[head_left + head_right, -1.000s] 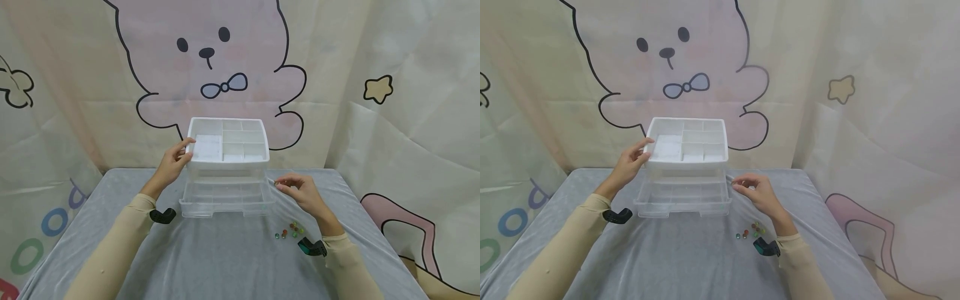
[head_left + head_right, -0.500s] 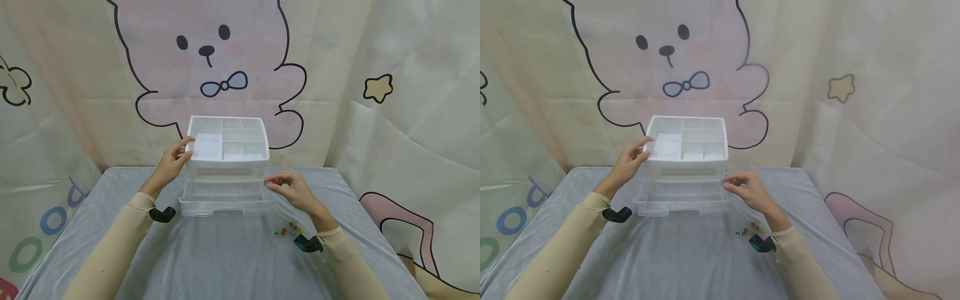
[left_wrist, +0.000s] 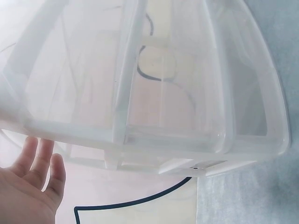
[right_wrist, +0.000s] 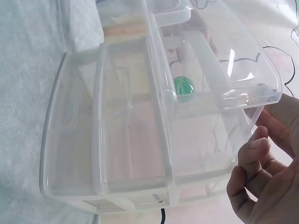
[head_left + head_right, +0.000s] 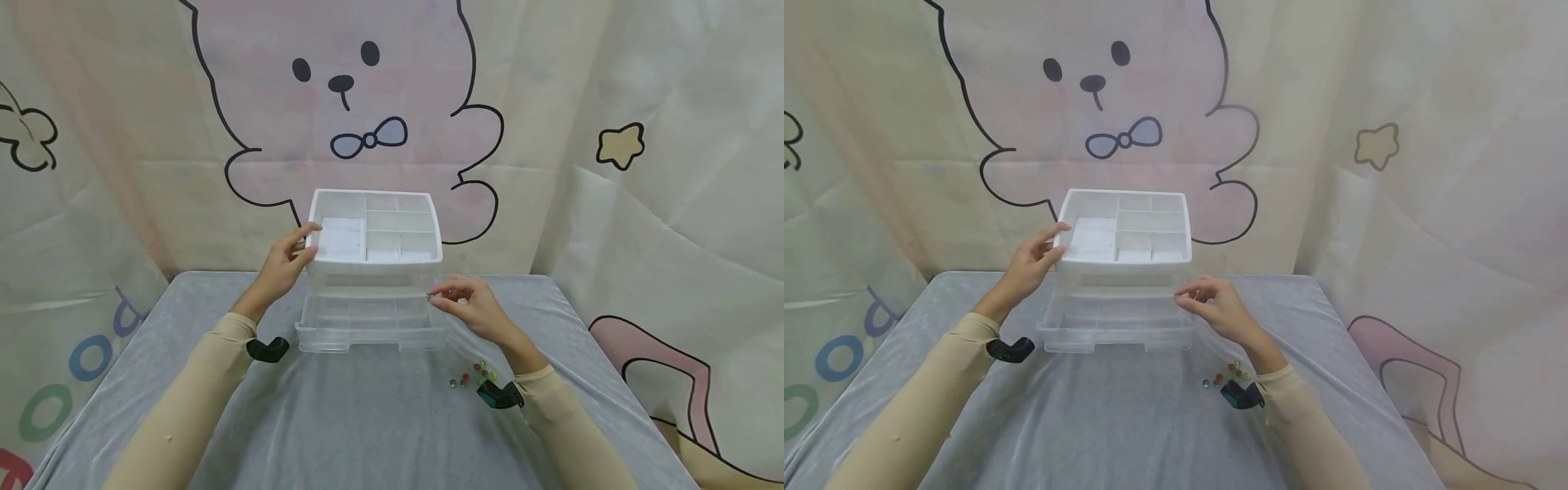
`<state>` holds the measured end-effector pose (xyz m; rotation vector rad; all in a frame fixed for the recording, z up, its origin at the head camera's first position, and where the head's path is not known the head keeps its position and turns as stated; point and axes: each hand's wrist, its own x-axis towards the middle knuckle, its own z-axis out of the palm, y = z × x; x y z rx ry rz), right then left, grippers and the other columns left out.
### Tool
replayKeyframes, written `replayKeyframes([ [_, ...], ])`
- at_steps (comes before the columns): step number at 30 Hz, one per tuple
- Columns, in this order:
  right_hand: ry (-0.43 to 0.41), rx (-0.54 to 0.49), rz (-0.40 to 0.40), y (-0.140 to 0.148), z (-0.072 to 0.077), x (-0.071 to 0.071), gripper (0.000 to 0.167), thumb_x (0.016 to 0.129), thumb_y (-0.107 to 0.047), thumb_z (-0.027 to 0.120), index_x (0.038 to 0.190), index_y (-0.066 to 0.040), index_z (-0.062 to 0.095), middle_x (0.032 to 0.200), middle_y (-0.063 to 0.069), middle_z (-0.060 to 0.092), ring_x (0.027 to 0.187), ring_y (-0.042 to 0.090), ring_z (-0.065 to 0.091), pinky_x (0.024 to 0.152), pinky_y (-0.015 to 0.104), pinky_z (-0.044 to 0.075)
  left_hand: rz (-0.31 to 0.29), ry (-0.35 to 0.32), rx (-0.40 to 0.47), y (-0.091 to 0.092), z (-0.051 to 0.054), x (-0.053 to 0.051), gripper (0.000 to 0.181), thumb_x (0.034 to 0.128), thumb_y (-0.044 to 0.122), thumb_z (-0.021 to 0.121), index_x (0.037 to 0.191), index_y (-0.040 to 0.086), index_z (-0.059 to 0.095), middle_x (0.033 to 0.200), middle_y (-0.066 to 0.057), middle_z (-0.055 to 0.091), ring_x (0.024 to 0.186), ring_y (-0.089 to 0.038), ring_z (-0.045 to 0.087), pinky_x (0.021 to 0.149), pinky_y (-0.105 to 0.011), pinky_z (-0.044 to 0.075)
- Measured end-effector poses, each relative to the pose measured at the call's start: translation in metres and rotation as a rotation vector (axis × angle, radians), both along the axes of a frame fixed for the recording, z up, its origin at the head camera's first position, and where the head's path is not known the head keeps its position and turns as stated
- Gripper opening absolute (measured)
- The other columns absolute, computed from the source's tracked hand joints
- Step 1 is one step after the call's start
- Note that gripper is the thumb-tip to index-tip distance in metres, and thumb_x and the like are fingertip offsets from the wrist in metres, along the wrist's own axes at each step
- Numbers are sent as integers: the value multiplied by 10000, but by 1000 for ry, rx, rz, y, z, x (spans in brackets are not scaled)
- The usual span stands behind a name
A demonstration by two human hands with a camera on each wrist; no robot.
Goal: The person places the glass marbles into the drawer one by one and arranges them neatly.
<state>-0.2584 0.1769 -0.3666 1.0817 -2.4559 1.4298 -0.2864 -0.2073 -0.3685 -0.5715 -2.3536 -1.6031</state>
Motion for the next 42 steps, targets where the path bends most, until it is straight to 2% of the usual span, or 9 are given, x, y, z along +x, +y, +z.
replayKeyframes([
  [3,-2,-3,14,-2,-1,-2,135,933,-12,686,1042,2,764,867,107,639,701,115,491,633,266,432,7,4,-2,0,0,-1,428,1071,183,484,1479,56,449,1461,-204,471,1019,-128,596,771,-228,467],
  [11,-24,10,6,-4,0,-1,132,933,-23,691,1037,6,766,818,71,582,644,100,450,634,255,413,13,-16,-8,2,1,1,437,1069,195,487,1487,77,446,1537,-167,413,1159,-333,587,806,-218,475],
  [20,-22,14,8,-4,0,-1,128,920,-23,706,1033,-17,767,805,56,542,640,116,420,610,243,389,15,-12,-14,2,1,0,433,1065,197,492,1481,82,453,1488,-181,445,1063,-241,585,788,-244,468],
  [26,-40,13,6,-4,0,0,130,918,-28,711,1039,-13,759,799,46,518,636,117,404,599,239,379,14,-16,-17,2,1,1,433,1066,201,491,1482,87,452,1543,-158,406,1133,-305,581,805,-264,462],
  [34,-43,10,7,-3,1,0,138,934,-36,694,1056,-31,759,816,53,531,657,110,421,588,240,384,7,-5,-10,2,0,1,433,1067,183,489,1484,75,450,1552,-156,403,1107,-304,582,792,-252,467],
  [42,-42,12,-3,-1,3,0,152,950,-60,679,1068,0,753,921,115,643,723,112,553,607,245,423,8,4,-7,1,-1,0,435,1069,170,487,1487,59,441,1565,-170,386,1185,-390,590,826,-231,477],
])
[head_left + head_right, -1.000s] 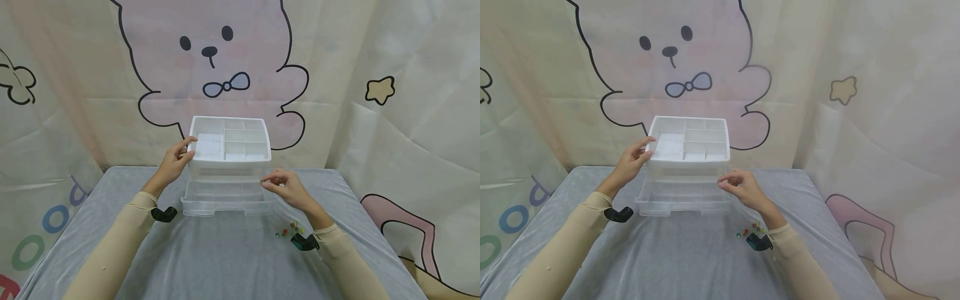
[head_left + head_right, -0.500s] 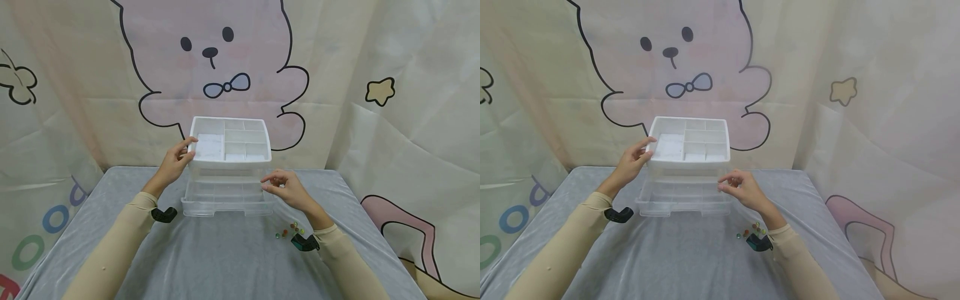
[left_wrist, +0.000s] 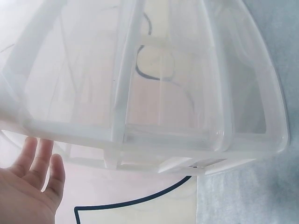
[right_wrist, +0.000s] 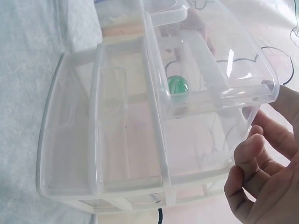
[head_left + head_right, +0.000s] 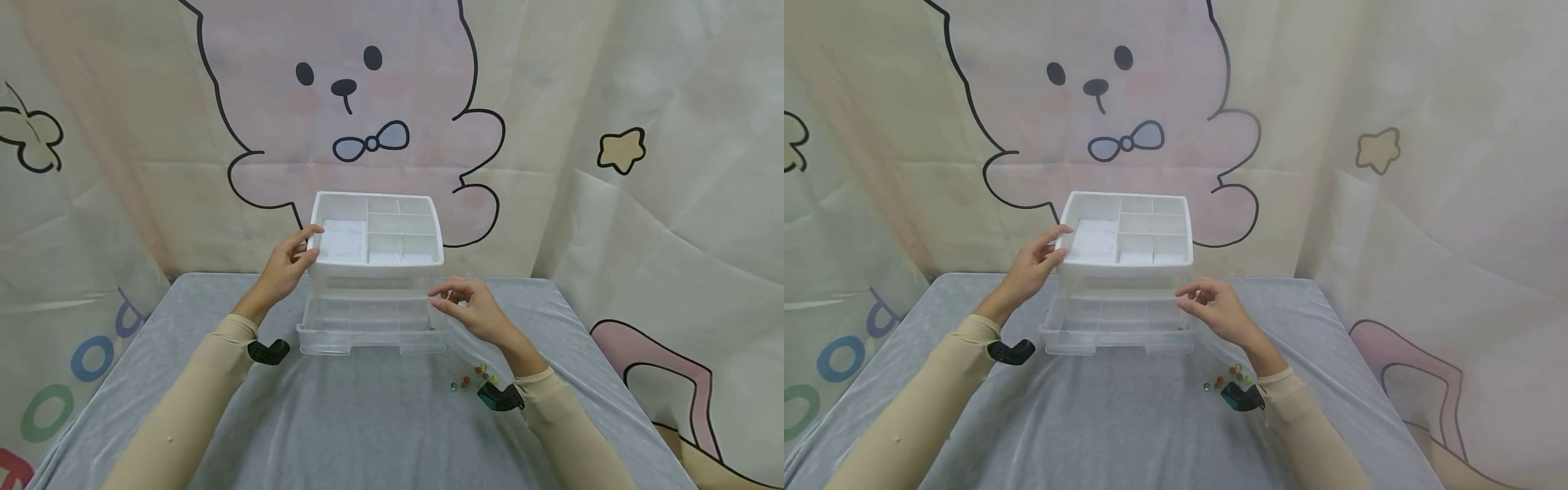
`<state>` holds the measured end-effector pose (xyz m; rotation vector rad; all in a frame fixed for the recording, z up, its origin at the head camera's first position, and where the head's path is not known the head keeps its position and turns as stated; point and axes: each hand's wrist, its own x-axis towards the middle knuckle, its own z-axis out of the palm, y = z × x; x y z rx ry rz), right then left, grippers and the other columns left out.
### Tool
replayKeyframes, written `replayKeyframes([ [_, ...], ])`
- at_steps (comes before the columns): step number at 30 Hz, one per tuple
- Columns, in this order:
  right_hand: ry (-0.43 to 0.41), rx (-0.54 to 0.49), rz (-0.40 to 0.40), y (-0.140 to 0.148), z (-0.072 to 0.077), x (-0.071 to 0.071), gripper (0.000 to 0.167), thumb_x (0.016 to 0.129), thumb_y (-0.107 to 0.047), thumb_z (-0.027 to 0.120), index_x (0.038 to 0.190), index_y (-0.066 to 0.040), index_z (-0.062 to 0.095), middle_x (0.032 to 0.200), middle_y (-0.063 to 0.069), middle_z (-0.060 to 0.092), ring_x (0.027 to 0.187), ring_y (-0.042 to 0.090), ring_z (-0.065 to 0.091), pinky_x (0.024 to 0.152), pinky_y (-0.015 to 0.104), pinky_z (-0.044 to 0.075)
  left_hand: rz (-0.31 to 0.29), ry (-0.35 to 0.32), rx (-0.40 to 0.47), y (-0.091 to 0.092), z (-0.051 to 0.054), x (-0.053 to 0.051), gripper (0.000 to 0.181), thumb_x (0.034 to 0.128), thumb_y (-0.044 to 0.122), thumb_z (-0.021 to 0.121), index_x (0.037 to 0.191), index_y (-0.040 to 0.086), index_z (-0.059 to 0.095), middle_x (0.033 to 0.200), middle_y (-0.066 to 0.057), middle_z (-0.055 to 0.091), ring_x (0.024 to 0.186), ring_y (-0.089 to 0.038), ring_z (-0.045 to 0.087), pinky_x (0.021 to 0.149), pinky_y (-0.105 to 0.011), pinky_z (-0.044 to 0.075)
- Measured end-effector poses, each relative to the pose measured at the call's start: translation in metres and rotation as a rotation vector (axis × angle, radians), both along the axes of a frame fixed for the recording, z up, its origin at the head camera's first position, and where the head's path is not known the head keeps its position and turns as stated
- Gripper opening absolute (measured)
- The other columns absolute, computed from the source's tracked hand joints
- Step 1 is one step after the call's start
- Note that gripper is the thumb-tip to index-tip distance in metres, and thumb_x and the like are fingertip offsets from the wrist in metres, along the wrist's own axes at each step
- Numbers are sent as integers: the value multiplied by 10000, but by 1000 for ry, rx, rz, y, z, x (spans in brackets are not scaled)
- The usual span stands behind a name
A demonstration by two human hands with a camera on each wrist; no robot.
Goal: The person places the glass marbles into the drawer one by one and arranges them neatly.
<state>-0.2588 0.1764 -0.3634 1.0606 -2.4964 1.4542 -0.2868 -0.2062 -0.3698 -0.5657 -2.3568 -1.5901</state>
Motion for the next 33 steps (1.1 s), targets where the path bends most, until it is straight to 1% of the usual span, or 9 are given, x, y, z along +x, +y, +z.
replayKeyframes([
  [6,-2,-13,-10,4,3,1,156,958,-53,661,1083,-14,747,1011,152,682,747,111,587,653,258,460,4,-28,7,1,1,1,432,1066,178,495,1486,91,450,1572,-144,380,1191,-380,583,823,-225,478],
  [9,3,-23,-19,6,6,2,150,960,-54,660,1079,-27,748,1052,134,697,788,110,590,679,260,482,5,-34,9,1,2,2,435,1066,181,494,1489,93,446,1566,-148,385,1197,-380,582,824,-218,481],
  [11,9,-28,-26,7,7,2,149,959,-49,661,1077,-27,749,1059,97,706,819,106,596,697,261,495,4,-33,11,0,1,2,435,1067,178,493,1489,89,445,1564,-154,388,1196,-385,584,823,-217,481],
  [15,35,-51,-14,12,8,2,154,963,-37,652,1086,-10,741,1042,123,709,821,92,591,706,251,501,2,-30,12,-1,1,1,436,1069,172,486,1495,92,443,1585,-153,370,1217,-396,578,841,-229,480],
  [21,28,-92,8,18,7,2,170,969,-4,627,1097,68,714,1015,-22,701,724,124,580,696,231,490,8,-32,-4,-1,2,1,442,1070,178,484,1501,92,440,1615,-144,339,1255,-411,568,891,-338,474],
  [23,17,-99,6,21,5,2,180,970,-1,624,1097,101,699,1013,-30,699,709,142,576,693,230,485,10,-30,-7,-1,2,0,443,1070,176,485,1499,76,440,1621,-140,331,1262,-412,566,893,-350,474],
  [25,6,-103,3,24,2,2,181,970,2,619,1097,109,693,1016,-7,705,700,140,581,693,231,484,11,-28,-6,-2,1,0,438,1069,173,489,1494,75,447,1615,-140,341,1246,-408,573,878,-325,473],
  [29,-7,-97,2,30,-4,2,172,975,10,607,1093,97,696,984,-82,702,694,80,579,682,262,486,4,-22,-1,-2,1,1,434,1069,159,483,1494,79,448,1620,-141,339,1205,-391,585,843,-246,474],
  [33,-28,-73,-3,37,-11,3,177,984,-5,600,1109,68,702,935,-129,676,691,68,575,660,274,470,-6,-12,7,0,2,2,429,1069,152,479,1490,72,451,1621,-138,337,1145,-352,589,823,-232,469],
])
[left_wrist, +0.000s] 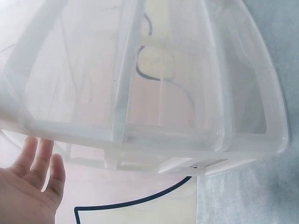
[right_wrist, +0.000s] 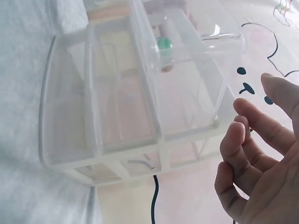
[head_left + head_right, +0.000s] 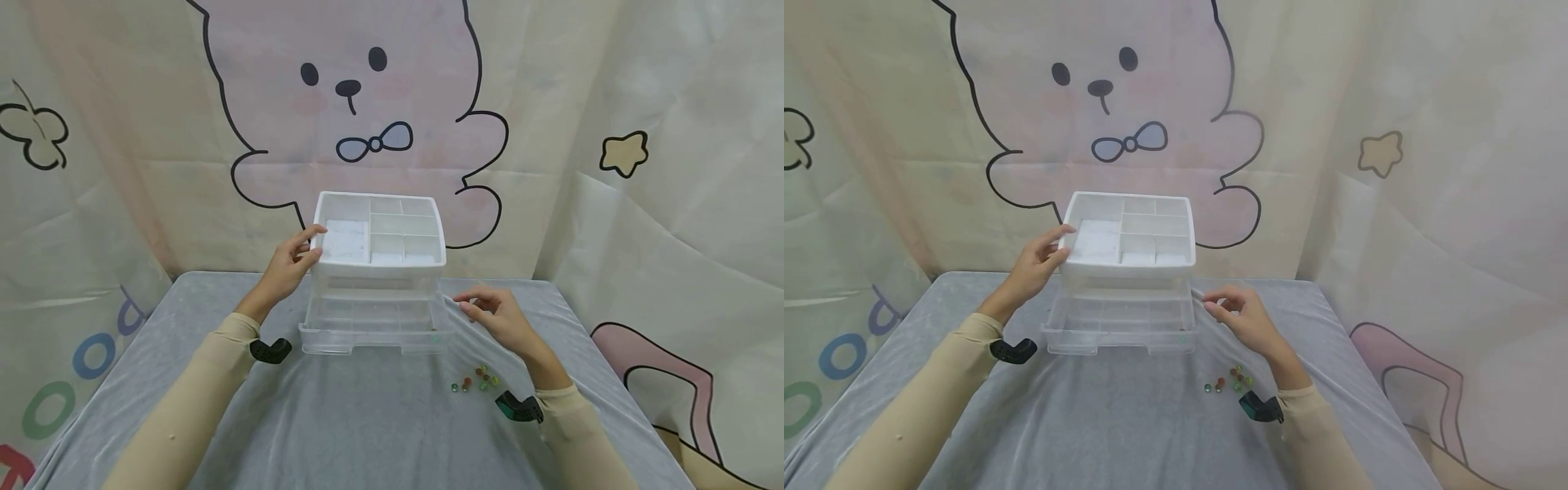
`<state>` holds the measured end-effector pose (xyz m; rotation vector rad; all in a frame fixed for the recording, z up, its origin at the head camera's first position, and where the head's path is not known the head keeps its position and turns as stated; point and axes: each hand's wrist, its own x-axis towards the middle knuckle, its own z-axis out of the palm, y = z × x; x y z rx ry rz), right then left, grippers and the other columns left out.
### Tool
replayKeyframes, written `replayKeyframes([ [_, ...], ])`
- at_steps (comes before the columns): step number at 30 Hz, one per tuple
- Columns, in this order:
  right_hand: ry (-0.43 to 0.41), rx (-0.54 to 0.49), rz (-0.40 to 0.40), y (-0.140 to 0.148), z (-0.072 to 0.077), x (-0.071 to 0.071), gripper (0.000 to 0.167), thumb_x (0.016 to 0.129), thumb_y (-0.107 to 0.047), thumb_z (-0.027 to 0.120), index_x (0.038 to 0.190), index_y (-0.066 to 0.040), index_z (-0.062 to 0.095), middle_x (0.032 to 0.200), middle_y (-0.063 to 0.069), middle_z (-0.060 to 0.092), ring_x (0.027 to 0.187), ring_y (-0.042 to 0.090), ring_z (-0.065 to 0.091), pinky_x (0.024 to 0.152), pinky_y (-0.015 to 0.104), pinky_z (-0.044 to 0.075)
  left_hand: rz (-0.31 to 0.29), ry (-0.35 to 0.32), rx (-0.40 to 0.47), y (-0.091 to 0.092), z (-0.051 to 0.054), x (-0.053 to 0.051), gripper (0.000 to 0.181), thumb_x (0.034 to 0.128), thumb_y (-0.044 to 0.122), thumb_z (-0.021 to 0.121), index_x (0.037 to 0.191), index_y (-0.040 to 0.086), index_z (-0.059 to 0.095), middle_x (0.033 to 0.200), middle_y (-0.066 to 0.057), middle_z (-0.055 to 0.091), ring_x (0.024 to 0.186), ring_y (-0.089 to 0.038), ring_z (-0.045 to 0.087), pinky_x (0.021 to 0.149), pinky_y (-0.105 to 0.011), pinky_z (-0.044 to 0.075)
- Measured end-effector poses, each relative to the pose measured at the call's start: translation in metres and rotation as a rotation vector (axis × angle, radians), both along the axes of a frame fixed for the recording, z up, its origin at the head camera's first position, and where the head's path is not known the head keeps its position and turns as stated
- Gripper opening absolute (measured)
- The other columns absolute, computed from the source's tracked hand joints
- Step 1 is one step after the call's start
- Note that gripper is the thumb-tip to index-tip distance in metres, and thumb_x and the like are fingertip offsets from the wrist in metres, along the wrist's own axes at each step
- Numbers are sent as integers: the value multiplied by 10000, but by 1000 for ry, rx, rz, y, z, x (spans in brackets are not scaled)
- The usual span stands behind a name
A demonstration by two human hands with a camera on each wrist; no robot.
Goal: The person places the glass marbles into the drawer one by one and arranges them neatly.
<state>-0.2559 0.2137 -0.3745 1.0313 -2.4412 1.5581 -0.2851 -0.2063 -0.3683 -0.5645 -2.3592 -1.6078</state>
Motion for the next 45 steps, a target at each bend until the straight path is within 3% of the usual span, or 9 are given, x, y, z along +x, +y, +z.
replayKeyframes([
  [11,-34,29,-45,17,-20,2,185,995,-23,594,1125,43,708,775,71,619,569,91,439,518,302,360,7,44,10,0,1,0,434,1069,209,485,1471,50,458,1591,-180,365,1109,-263,594,821,-264,484],
  [15,-77,34,-68,23,-27,2,193,1003,-39,589,1136,33,709,756,167,603,524,103,371,505,311,346,3,35,10,0,1,0,431,1068,193,485,1474,50,455,1585,-180,368,1111,-305,600,818,-254,486],
  [21,-108,53,-67,34,-41,0,193,1002,-39,589,1134,38,708,744,65,622,534,94,381,497,306,340,9,4,0,-1,2,1,424,1071,157,476,1485,72,454,1610,-148,346,1216,-396,582,873,-306,490],
  [27,-139,73,-62,43,-54,-1,208,1004,-59,596,1147,38,713,792,-50,636,607,49,456,548,293,388,20,5,-11,-3,1,0,426,1072,151,469,1488,64,445,1620,-155,341,1217,-396,586,879,-322,494],
  [31,-168,81,-58,48,-61,-2,230,1006,-74,602,1177,39,707,985,-147,696,838,-9,622,723,213,507,16,10,-14,-3,4,-1,431,1073,170,469,1493,74,442,1615,-156,342,1176,-373,593,858,-268,486],
  [34,-187,92,-55,52,-67,-3,245,1006,-79,604,1192,48,701,1103,-179,707,994,3,665,835,197,530,16,9,-11,-2,5,-2,428,1071,178,477,1487,79,452,1606,-152,350,1163,-364,592,851,-250,481],
  [36,-202,102,-57,55,-71,-3,257,1005,-83,607,1196,67,694,1130,-101,726,1008,14,673,842,194,532,12,11,-11,-2,5,-2,429,1071,169,475,1486,63,446,1607,-160,344,1174,-370,588,858,-252,484],
  [41,-266,132,-53,61,-82,-1,321,1009,-115,612,1223,119,658,1227,291,670,1006,74,687,834,205,540,6,13,-16,0,2,-1,428,1070,150,471,1483,43,442,1608,-177,333,1191,-372,584,876,-280,486],
  [45,-316,171,-22,68,-89,1,349,1016,-137,606,1246,123,645,1262,372,618,1015,67,680,843,195,535,4,7,-14,1,1,0,430,1067,146,478,1487,58,450,1613,-163,334,1183,-372,584,861,-274,474],
])
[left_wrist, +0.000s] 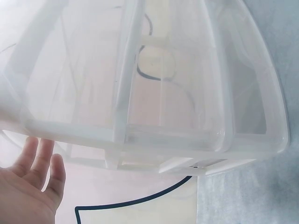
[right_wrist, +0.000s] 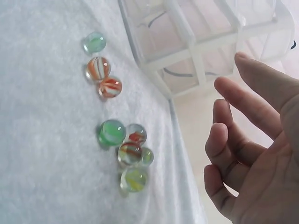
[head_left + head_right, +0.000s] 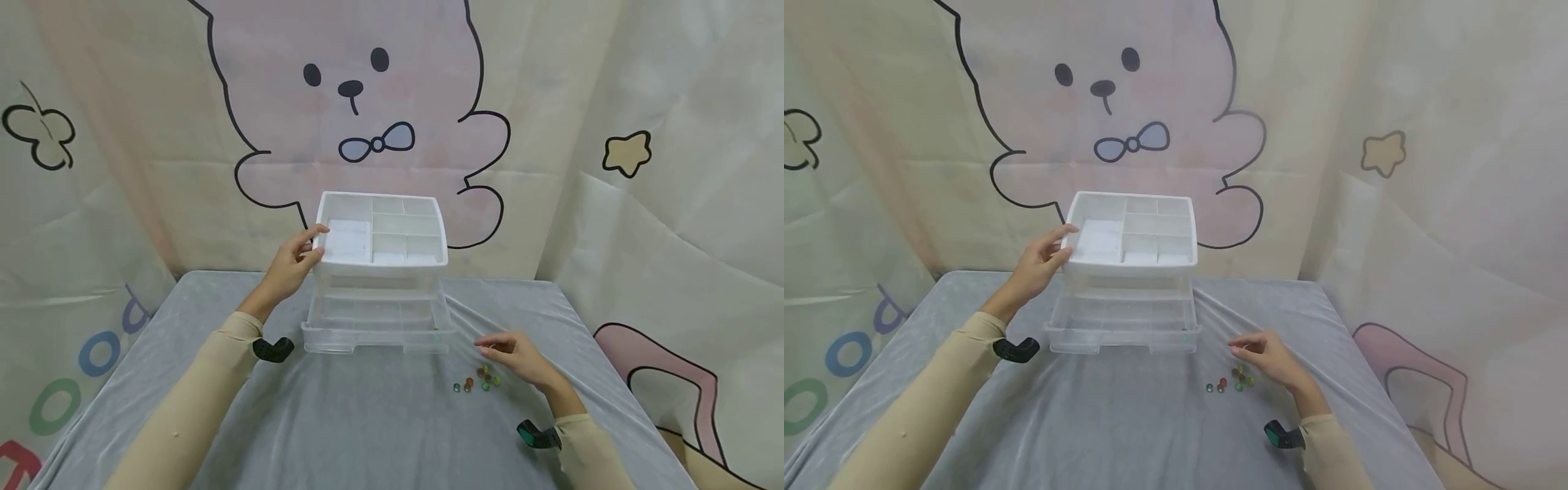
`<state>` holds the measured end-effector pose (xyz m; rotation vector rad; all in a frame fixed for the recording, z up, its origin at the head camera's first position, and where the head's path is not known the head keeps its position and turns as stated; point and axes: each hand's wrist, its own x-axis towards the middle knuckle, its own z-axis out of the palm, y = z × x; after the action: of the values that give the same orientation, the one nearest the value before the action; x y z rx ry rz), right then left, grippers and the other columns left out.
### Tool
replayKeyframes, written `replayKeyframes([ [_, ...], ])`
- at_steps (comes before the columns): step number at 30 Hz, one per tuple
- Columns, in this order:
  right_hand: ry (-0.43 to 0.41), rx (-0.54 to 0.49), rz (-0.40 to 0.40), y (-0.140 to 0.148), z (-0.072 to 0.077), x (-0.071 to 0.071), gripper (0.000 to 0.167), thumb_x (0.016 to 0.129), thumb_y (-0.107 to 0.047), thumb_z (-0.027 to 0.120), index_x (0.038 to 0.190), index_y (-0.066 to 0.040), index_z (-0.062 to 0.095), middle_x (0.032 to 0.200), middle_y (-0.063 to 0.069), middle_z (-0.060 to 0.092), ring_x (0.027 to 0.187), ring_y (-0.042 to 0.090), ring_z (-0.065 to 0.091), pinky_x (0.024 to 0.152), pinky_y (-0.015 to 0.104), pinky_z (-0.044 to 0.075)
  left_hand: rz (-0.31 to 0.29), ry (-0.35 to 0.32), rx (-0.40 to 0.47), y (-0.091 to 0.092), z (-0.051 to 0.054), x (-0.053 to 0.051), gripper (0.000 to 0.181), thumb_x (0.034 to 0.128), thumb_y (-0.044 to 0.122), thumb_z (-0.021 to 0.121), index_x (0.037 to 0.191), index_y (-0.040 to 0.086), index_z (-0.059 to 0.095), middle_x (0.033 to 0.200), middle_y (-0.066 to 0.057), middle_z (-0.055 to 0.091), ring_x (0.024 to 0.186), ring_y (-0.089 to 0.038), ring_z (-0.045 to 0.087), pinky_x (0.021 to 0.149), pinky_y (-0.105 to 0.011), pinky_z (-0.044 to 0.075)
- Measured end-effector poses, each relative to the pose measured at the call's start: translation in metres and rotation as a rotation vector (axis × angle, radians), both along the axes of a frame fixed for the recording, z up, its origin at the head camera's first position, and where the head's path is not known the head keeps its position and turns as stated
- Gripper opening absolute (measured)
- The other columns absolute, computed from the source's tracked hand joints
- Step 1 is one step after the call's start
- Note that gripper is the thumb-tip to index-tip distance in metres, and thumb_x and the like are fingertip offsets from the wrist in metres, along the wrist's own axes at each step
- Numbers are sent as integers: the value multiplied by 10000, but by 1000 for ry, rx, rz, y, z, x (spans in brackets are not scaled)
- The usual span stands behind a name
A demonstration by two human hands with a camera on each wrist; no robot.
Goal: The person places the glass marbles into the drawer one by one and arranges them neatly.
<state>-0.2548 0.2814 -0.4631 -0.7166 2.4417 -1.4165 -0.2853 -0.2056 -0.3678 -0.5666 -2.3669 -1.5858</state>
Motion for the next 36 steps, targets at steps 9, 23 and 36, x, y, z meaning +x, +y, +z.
replayKeyframes([
  [9,-9,37,86,16,-11,0,339,1006,-116,613,1234,132,650,1146,331,686,926,35,677,777,204,538,3,-5,-4,0,1,1,433,1063,150,486,1489,78,454,1606,-148,348,1151,-362,592,843,-273,471],
  [23,-46,64,155,28,-23,-3,304,969,-71,652,1196,131,668,1035,276,725,831,25,655,718,228,538,0,-7,17,0,0,-1,427,1068,141,474,1485,55,451,1593,-158,365,1115,-349,574,831,-225,459],
  [36,-79,84,116,29,-30,-7,281,964,-61,654,1183,113,684,1070,272,729,824,10,630,706,220,520,-9,-2,34,0,-1,-2,419,1067,134,469,1478,52,446,1520,-218,441,1088,-331,596,819,-211,485],
])
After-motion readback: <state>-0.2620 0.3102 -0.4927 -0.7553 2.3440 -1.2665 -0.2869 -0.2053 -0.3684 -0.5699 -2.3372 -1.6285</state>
